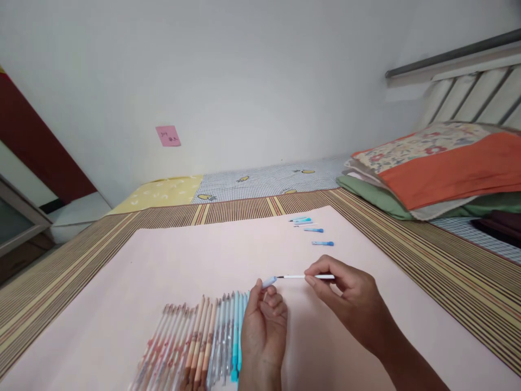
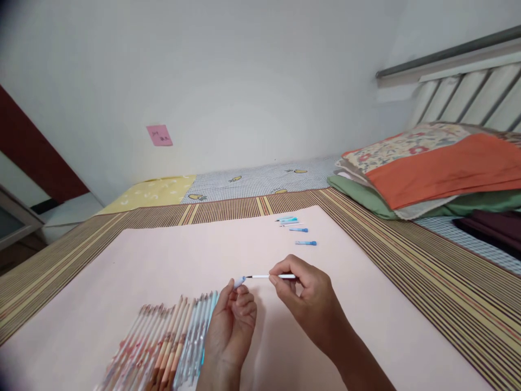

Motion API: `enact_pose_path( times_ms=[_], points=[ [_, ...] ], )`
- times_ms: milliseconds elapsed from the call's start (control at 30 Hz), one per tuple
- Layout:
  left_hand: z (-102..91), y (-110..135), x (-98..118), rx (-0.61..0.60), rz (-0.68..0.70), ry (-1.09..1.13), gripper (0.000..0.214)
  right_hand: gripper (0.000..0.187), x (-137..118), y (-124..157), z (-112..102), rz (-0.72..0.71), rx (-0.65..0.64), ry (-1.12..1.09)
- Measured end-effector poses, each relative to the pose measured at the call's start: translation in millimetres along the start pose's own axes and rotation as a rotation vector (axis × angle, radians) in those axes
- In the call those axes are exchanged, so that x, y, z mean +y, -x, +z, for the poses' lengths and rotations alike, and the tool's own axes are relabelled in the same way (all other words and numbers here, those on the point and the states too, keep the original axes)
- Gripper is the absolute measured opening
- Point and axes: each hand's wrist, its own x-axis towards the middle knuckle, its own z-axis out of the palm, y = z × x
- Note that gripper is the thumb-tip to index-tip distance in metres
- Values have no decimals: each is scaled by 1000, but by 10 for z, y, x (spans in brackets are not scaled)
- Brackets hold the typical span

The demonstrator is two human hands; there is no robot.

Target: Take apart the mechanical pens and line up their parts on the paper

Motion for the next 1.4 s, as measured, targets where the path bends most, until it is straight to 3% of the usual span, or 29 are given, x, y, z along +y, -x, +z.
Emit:
enact_pose_path(
  times_ms=[267,433,833,1033,1233,1400],
  points=[
    [27,3,-28,8,92,-83,37,16,-78,19,-71,-139,40,107],
    [30,7,-47,-25,73,-108,35,19,-107,17,-34,-168,-17,107],
    [17,27,-89,-42,207,-249,17,29,-73,19,-22,17,-62,86],
    [4,75,-203,-120,130,-237,14,25,2,43,167,-111,-95,9],
    [-34,21,-157,-171,127,-214,6,29,59,89,403,24,-143,-130],
    [-126,-70,6,-110,39,-140,12,45,129,142,513,64,-142,-245]
  ],
)
